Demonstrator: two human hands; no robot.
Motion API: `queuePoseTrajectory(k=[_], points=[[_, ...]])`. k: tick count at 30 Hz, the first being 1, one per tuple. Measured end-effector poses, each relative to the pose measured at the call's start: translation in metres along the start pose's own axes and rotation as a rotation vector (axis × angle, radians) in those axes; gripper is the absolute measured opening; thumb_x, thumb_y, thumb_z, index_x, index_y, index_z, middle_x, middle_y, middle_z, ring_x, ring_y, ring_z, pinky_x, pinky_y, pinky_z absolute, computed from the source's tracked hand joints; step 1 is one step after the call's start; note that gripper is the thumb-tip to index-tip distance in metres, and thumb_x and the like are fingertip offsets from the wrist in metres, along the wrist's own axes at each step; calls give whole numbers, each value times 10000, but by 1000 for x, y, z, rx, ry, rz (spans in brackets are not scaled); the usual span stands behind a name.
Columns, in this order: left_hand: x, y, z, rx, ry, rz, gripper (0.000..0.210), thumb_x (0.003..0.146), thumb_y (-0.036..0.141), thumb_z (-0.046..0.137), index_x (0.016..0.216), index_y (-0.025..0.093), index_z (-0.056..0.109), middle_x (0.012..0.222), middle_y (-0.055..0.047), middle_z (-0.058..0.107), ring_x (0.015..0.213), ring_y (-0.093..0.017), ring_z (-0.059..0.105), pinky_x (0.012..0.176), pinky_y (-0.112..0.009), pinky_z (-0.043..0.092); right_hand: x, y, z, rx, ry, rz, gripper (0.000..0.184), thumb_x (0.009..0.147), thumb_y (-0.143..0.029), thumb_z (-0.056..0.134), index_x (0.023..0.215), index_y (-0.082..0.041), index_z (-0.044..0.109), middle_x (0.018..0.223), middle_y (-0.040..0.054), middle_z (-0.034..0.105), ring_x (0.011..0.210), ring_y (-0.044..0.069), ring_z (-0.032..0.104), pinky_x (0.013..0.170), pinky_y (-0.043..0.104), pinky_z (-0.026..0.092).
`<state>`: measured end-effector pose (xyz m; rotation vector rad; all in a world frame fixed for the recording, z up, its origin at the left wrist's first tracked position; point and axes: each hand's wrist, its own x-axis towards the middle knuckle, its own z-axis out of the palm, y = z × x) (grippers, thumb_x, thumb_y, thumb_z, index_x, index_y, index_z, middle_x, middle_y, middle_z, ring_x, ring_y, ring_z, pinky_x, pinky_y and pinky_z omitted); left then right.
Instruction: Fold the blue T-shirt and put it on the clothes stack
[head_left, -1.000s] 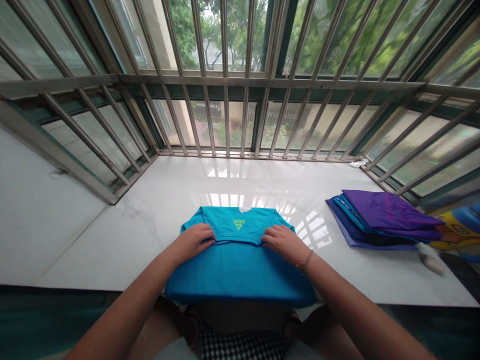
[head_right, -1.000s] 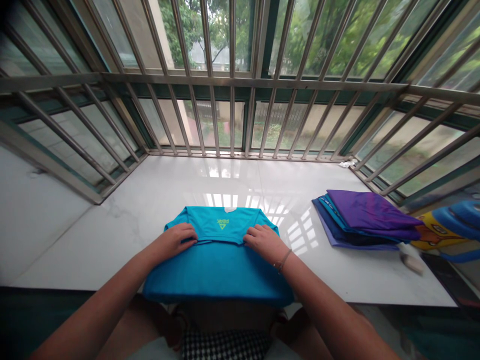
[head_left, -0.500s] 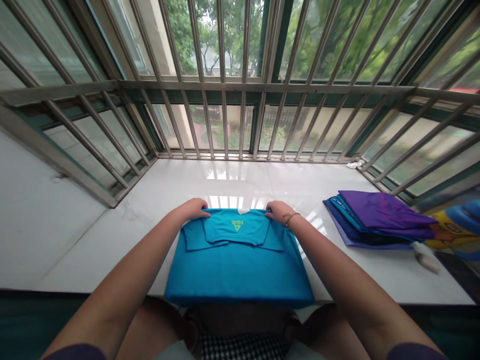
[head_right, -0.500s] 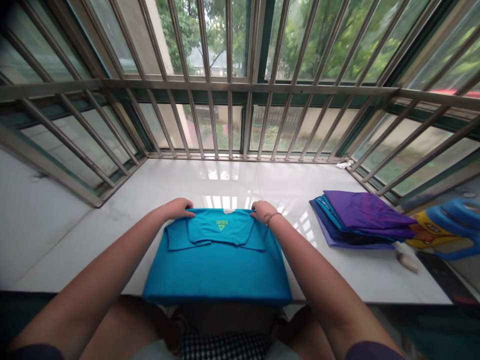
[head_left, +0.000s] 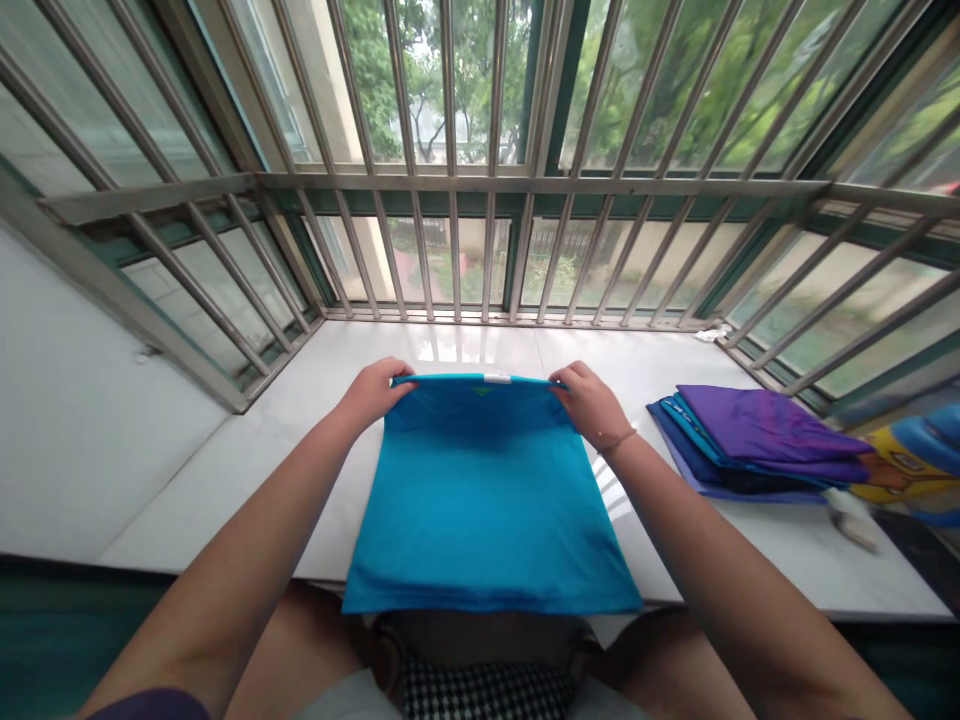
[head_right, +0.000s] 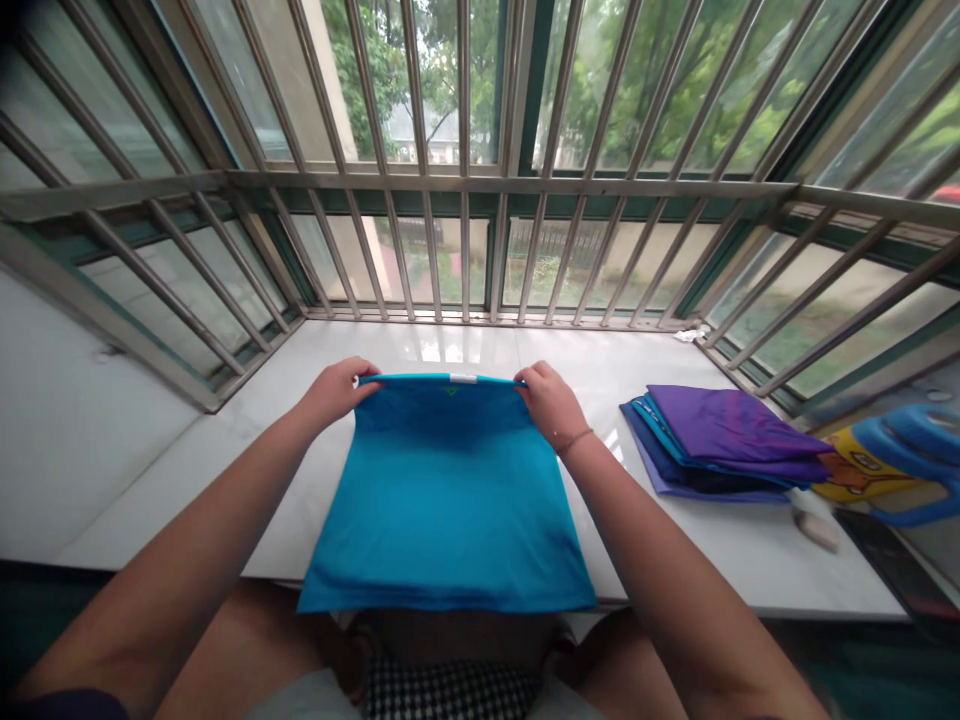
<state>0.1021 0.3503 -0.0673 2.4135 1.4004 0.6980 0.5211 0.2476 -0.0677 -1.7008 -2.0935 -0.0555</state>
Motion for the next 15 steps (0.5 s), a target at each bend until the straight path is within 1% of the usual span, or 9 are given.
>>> queuePoseTrajectory(k=[2,3,5,7,8,9,11,13,15], points=[[-49,6,6,10,8,101,178,946,359,666,996,221,767,1031,-69,745,1008,-247,676,943,-376,541,-46,-12,1,18,13,-58,146,1075,-210,578,1134,-185,709,1114,89,646,1035,222,626,939,330,514],[-76,8,14,15,-11,134,147,954,322,660,996,230,766,1045,-71,749,1026,-251,682,959,-389,548,-72,-17,7,29,14,-103,160,1074,-198,555,1128,-195,706,1096,92,656,1027,235,637,934,350,529],[-132,9,37,39,-69,150,148,971,280,642,1019,253,779,1118,-79,756,1049,-258,700,964,-411,574,-123,-23,27,19,-43,-154,207,1066,-166,510,1094,-213,710,1067,94,678,951,238,654,871,367,560],[-179,10,60,68,-99,131,225,996,299,628,1158,283,783,1289,-89,743,1150,-284,709,1024,-457,588,-165,-25,49,-3,-73,-172,240,1059,-163,494,1114,-215,722,1120,113,707,991,260,683,882,402,591],[-198,10,69,75,-73,109,290,1012,309,609,1259,291,760,1372,-98,721,1218,-297,700,1062,-478,585,-181,-25,57,-15,-56,-166,264,1058,-169,490,1171,-216,724,1179,128,717,1048,281,694,919,438,602],[-213,11,76,80,-41,86,352,1025,321,593,1352,296,721,1449,-107,686,1280,-306,682,1097,-494,577,-194,-26,63,-20,-38,-159,289,1059,-185,492,1237,-221,718,1250,140,715,1119,303,695,967,477,602],[-236,15,83,84,35,41,435,1046,343,564,1472,296,640,1533,-122,633,1362,-313,647,1143,-510,561,-211,-29,66,-18,-3,-131,347,1065,-235,511,1369,-243,679,1380,153,686,1246,335,670,1057,541,578],[-254,21,83,93,65,23,453,1051,373,570,1495,295,614,1551,-130,620,1387,-319,635,1159,-520,556,-223,-35,60,-9,-3,-110,394,1068,-303,547,1450,-264,634,1455,154,656,1314,345,647,1104,561,559],[-271,27,81,118,37,48,481,1013,420,649,1478,302,627,1549,-134,627,1388,-343,635,1159,-539,556,-237,-42,54,-9,-36,-122,498,1046,-392,616,1526,-268,575,1511,158,627,1355,356,628,1130,575,545]])
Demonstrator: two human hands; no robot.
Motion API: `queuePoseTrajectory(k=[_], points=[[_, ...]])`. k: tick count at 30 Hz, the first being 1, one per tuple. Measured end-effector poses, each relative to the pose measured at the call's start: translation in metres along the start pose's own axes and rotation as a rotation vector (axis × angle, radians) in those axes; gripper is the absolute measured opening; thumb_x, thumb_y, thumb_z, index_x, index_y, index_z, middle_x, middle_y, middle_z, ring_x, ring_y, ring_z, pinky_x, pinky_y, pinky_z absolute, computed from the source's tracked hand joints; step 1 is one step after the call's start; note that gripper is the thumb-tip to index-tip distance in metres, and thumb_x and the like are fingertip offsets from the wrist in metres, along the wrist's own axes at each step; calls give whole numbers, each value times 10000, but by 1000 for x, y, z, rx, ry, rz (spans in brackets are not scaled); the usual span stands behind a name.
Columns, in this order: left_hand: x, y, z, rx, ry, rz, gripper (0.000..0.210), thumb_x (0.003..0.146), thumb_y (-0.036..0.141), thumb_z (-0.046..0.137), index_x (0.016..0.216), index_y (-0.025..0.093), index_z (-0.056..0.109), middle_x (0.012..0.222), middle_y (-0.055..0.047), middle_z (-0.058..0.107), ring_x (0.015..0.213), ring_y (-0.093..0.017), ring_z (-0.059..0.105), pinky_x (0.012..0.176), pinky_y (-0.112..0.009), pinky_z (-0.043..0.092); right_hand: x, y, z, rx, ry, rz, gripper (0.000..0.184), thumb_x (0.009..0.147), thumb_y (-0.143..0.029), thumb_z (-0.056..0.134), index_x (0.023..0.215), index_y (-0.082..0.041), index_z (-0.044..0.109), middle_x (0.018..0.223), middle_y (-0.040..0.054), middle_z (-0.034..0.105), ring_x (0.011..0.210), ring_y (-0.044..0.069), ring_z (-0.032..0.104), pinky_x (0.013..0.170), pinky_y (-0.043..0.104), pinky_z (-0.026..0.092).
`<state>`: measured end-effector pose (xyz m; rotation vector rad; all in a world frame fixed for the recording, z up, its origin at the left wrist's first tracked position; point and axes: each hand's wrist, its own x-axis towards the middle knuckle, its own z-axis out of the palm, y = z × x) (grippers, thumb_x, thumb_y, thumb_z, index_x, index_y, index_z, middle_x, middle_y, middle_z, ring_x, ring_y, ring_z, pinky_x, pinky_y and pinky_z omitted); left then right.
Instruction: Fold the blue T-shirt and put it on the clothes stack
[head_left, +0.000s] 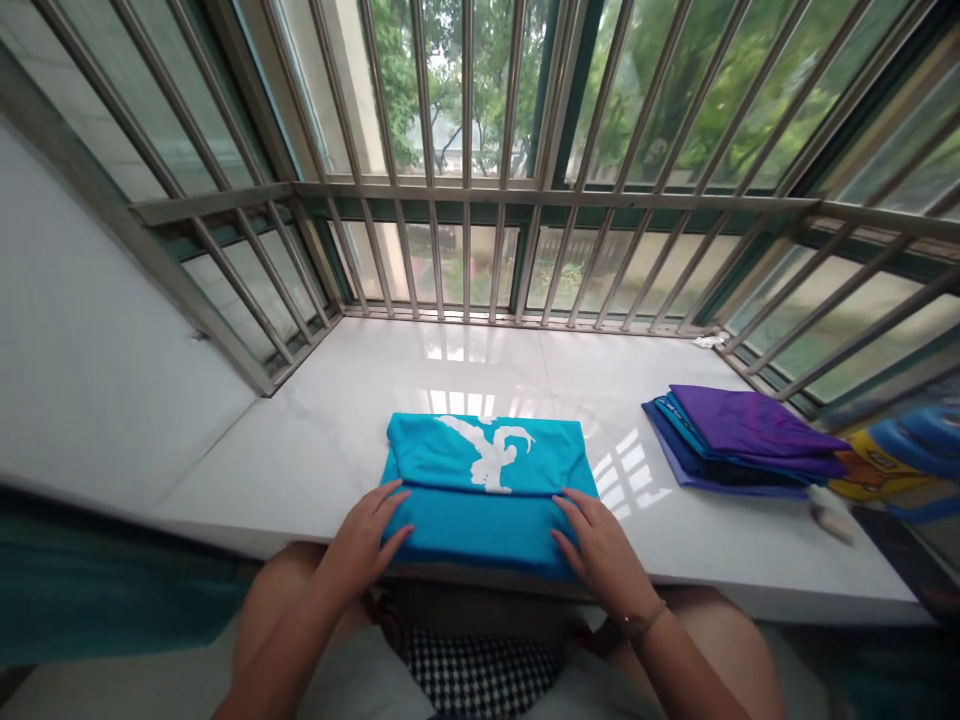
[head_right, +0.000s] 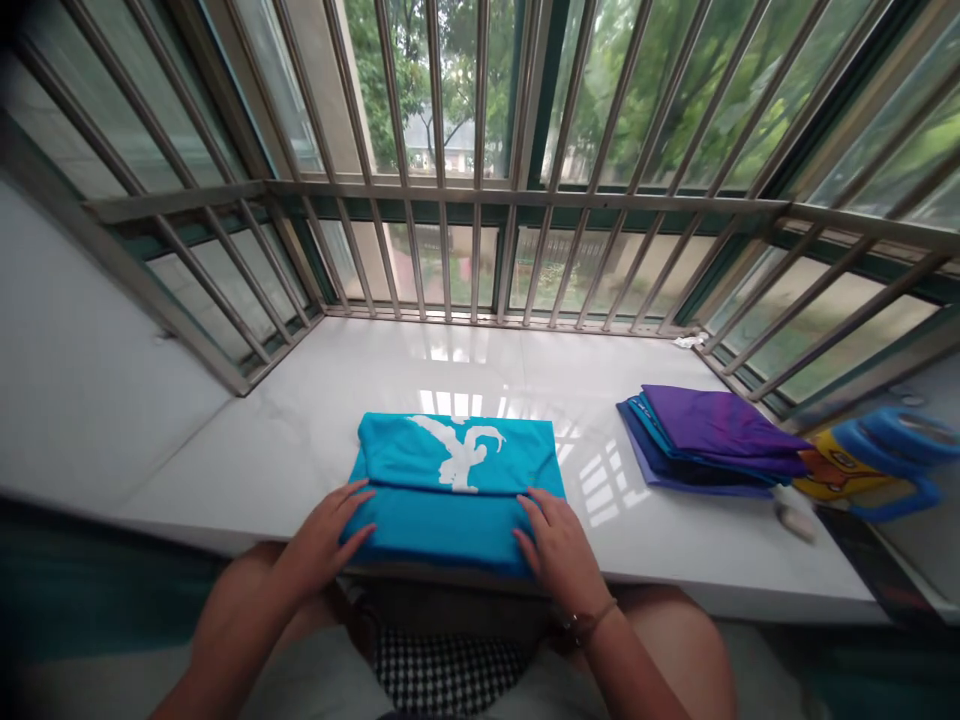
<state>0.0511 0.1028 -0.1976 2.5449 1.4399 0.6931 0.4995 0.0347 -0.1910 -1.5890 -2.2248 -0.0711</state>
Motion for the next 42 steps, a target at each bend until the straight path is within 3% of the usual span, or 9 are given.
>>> queuePoseTrajectory(k=[4,9,17,21,25,29,32,38,42], points=[[-35,2,2,129,-109,129,758,896,316,773,1606,363,514,1639,-105,554,1461,-368,580,1209,-563,509,-35,-4,3,-43,-74,-75,835,939,-401,742,1687,-293,387,1648,127,518,1471,377,546,1193,598,495],[-61,-21,10,254,-25,203,828,931,-8,379,1641,409,469,1620,-17,582,1476,-228,579,1254,-463,479,-69,25,9,-80,8,-111,808,956,-56,453,1690,-385,379,1623,20,558,1434,264,605,1163,478,549],[-67,-35,-11,-175,-3,-35,393,987,251,529,1267,386,770,1363,5,773,1230,-259,753,1111,-442,612,-89,40,-39,80,-14,-49,473,960,-85,452,1283,-313,710,1242,68,781,1107,251,763,1002,439,647],[-44,-26,-31,-391,-76,-274,260,981,434,587,1091,328,798,1104,-3,832,1050,-277,785,954,-420,653,-79,34,-51,242,-5,135,308,957,-224,520,1174,-299,725,1170,84,772,1079,284,756,954,458,654],[5,-24,-43,-498,-53,-398,381,974,583,553,933,271,768,864,0,775,854,-247,731,809,-359,604,-34,40,-50,416,81,372,284,1004,-422,528,1142,-272,725,1123,86,787,1007,300,764,862,436,647],[68,-32,-35,-449,50,-494,461,944,661,519,845,245,692,706,5,673,708,-219,643,672,-321,508,39,63,-43,438,142,540,403,1002,-576,522,1091,-229,708,945,77,779,801,264,733,716,363,587],[103,-43,-17,-362,64,-571,438,901,660,547,805,245,647,664,8,630,673,-214,616,630,-313,445,78,78,-29,239,110,650,439,1001,-606,509,943,-212,695,837,87,740,745,246,699,689,339,540],[111,-65,13,-418,212,-644,525,780,682,713,1045,232,664,825,-4,695,768,-215,666,723,-313,507,79,75,10,-33,86,766,520,974,-662,581,977,-166,738,953,210,737,823,303,725,666,361,511],[110,-74,15,-439,193,-646,587,754,706,751,1068,214,688,894,-36,742,799,-217,692,748,-314,532,79,65,13,-23,-117,841,476,1018,-603,567,1018,-169,762,1009,210,755,913,327,740,706,370,508]])
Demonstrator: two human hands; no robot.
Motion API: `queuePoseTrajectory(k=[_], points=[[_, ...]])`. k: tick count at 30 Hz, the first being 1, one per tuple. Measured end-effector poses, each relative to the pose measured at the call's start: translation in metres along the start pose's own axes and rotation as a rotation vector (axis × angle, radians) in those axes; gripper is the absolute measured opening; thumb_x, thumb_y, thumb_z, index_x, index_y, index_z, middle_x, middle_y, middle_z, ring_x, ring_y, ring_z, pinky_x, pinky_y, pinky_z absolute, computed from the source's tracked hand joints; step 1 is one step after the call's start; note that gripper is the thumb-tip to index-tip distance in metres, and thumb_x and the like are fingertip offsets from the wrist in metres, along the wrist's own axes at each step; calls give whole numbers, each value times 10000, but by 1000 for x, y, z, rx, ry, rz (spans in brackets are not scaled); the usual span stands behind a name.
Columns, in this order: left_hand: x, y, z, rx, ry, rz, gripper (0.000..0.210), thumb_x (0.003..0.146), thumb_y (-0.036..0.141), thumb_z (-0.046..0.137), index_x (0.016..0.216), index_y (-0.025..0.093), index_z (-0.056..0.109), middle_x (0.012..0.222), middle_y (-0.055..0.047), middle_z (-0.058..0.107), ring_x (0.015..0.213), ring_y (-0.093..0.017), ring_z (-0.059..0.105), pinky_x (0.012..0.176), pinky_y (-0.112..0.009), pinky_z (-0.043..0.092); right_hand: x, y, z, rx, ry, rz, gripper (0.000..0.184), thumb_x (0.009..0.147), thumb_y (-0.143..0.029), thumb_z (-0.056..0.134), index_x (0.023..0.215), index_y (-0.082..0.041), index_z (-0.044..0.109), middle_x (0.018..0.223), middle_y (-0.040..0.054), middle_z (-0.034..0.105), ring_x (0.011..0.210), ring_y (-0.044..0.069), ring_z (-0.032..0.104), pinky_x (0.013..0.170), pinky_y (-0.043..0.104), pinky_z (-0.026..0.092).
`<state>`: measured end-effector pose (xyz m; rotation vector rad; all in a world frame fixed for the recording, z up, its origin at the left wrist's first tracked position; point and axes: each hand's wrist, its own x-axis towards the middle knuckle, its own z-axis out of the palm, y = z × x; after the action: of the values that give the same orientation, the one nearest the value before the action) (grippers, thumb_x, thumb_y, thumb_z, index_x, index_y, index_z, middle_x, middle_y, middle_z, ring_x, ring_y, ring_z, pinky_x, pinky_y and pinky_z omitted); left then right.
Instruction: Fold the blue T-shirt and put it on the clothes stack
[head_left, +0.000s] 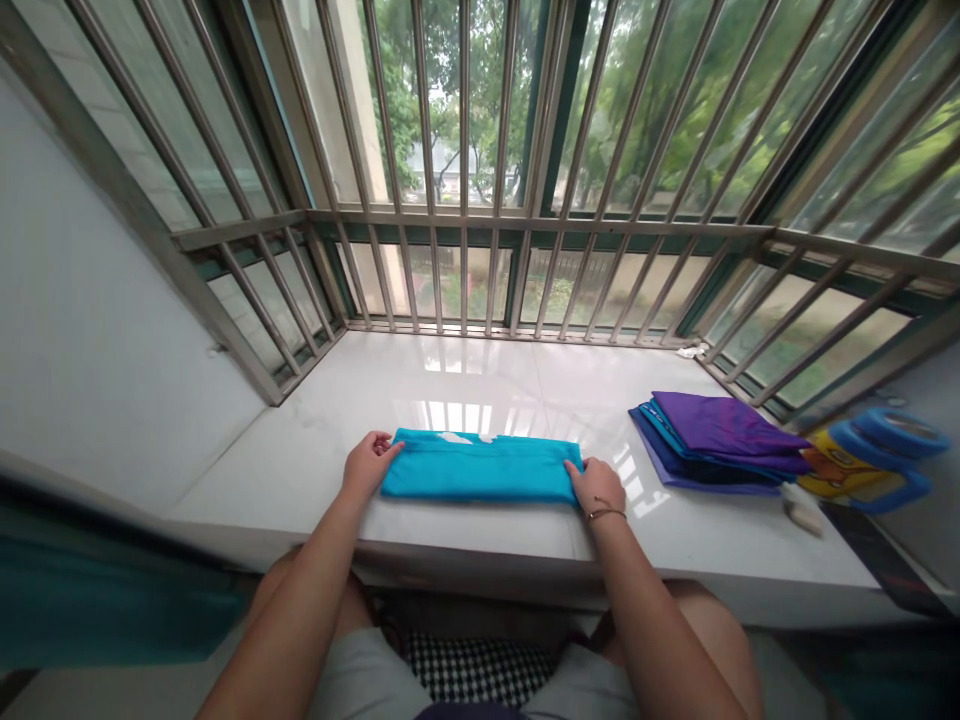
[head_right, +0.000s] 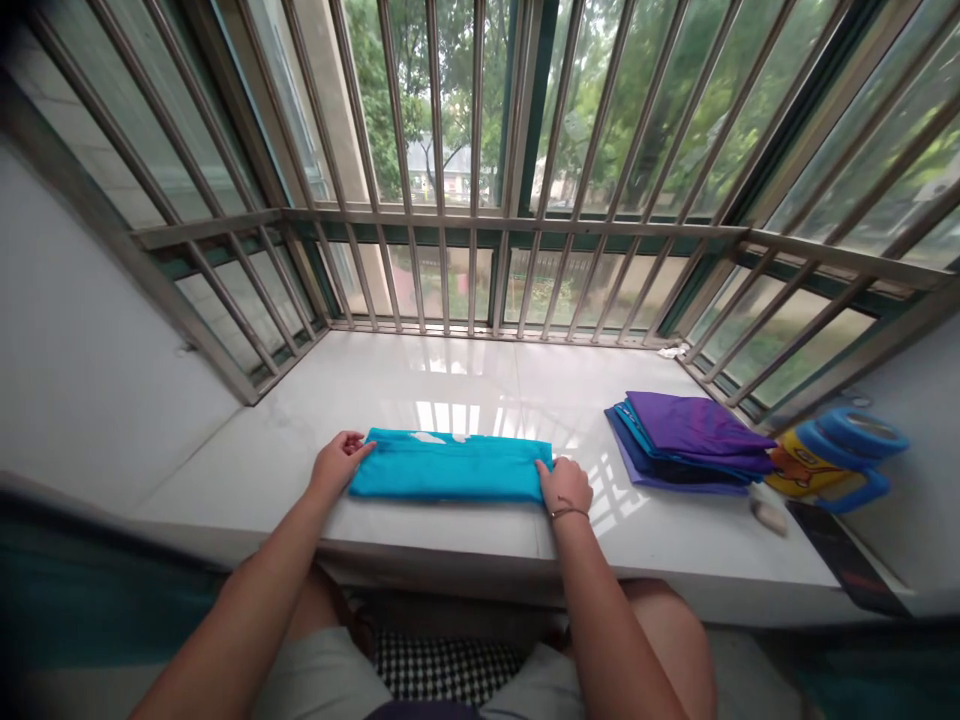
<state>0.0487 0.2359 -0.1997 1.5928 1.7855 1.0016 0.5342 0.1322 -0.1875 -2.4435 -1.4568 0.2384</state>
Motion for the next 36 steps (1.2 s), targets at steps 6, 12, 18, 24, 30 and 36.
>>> queuePoseTrajectory(k=[6,12,18,24,30,36], points=[[-5,6,11,-114,-139,8,595,797,724,718,1097,210,736,804,-15,749,734,-199,702,675,-286,518,14,9,-34,17,-135,73,362,1056,-416,553,1033,-118,755,947,169,777,908,267,750,729,304,484],[-30,23,28,-113,-284,120,518,829,653,745,1137,237,731,913,-28,792,770,-198,707,703,-293,524,18,26,-94,7,-24,198,358,1009,-449,625,1126,-127,730,1041,166,781,950,291,746,725,316,476],[-38,36,24,16,-218,180,367,892,608,688,940,258,788,874,-15,785,740,-188,660,696,-296,499,-14,-85,-121,-53,189,-42,205,1024,-361,627,1151,-203,658,1059,108,753,960,254,721,746,303,447],[-46,41,25,4,-321,308,355,907,580,682,916,248,804,839,-25,788,715,-186,662,699,-298,503,-80,-239,-45,-43,-112,-330,318,1044,-116,519,1343,-188,601,1318,159,665,1038,225,705,841,295,516],[-39,36,26,-87,-210,268,332,926,491,576,825,231,755,836,-38,792,780,-200,717,737,-297,537,-139,-264,52,-78,-170,-369,695,986,-431,699,1568,-100,512,1639,304,433,1424,474,485,1117,684,424],[-36,30,26,-121,-184,234,345,919,498,557,776,237,731,780,-24,776,775,-210,723,743,-300,542,-189,-216,85,-43,-95,-649,1030,883,-654,771,1645,-58,417,1671,331,382,1470,538,429,1158,743,376]])
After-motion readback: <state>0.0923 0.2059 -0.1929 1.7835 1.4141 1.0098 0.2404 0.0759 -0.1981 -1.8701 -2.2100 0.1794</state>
